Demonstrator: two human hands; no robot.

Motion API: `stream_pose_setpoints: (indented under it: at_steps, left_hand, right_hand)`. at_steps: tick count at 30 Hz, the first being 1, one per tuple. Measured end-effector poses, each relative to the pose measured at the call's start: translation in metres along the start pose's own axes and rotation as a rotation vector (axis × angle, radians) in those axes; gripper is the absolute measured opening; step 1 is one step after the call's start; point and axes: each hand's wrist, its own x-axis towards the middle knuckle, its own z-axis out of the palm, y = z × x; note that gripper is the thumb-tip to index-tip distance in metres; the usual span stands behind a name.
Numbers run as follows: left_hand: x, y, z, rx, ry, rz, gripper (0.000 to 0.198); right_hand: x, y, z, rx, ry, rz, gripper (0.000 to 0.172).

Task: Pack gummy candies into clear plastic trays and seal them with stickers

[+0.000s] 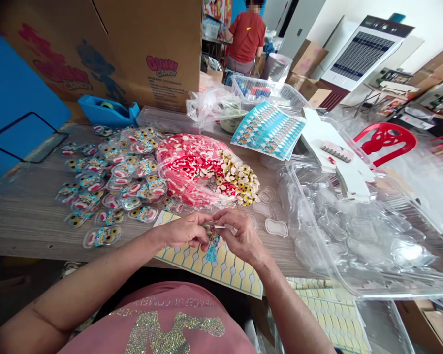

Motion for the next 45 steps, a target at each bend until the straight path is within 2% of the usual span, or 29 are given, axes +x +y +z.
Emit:
stream_pose_setpoints:
  at_steps: [8,13,18,20,21,24,25,28,31,34,39,42,45]
  left_hand:
    - [-0.005,-0.002,-0.002,-0.104,-0.009,-0.015,0.042]
    - [-0.006,-0.004,-0.001,-0.157,-0.006,0.035,0.026]
    - [-0.009,-0.008,0.002,-0.059,0.061,0.097,0.019]
    - [-0.012,-0.010,0.003,0.023,0.081,0.136,0.015]
    - [-0.014,-0.010,0.003,0.076,0.097,0.160,0.014]
    - [-0.019,-0.012,0.006,0.277,0.190,0.244,0.012]
    - [-0.020,-0.014,0.007,0.353,0.242,0.281,0.012]
    - [-0.024,-0.022,0.009,0.511,0.396,0.375,0.012]
    - [-0.026,-0.035,0.008,0.448,0.465,0.403,0.011]
    - [-0.027,-0.044,0.007,0.318,0.480,0.412,0.017]
    - [-0.030,-0.043,0.010,0.194,0.469,0.394,0.021]
    - [-0.034,-0.038,0.013,0.202,0.468,0.386,0.020]
    - [-0.039,-0.035,0.015,0.346,0.514,0.416,0.017]
  right_hand:
    - [0.001,-0.005,0.006,-0.068,0.009,-0.034,0.016]
    - [0.002,-0.006,0.009,-0.124,0.035,-0.101,0.018]
    - [0.000,-0.006,0.015,-0.174,0.068,-0.152,0.017]
    - [-0.003,-0.004,0.020,-0.161,0.145,-0.112,0.015]
    - [-0.004,-0.003,0.023,-0.133,0.196,-0.074,0.022]
    - [-0.008,0.002,0.034,0.000,0.314,0.037,0.056]
    - [-0.009,0.004,0.038,0.048,0.333,0.051,0.060]
    - [-0.012,0.008,0.050,0.167,0.416,0.072,0.052]
    - [-0.013,0.005,0.059,0.218,0.517,0.076,0.032]
    - [-0.014,-0.001,0.063,0.131,0.569,0.008,0.021]
    - [-0.020,-0.008,0.063,-0.176,0.590,-0.191,0.019]
    - [-0.026,-0.005,0.063,-0.390,0.525,-0.260,0.028]
    - [-0.028,-0.002,0.063,-0.423,0.498,-0.272,0.038]
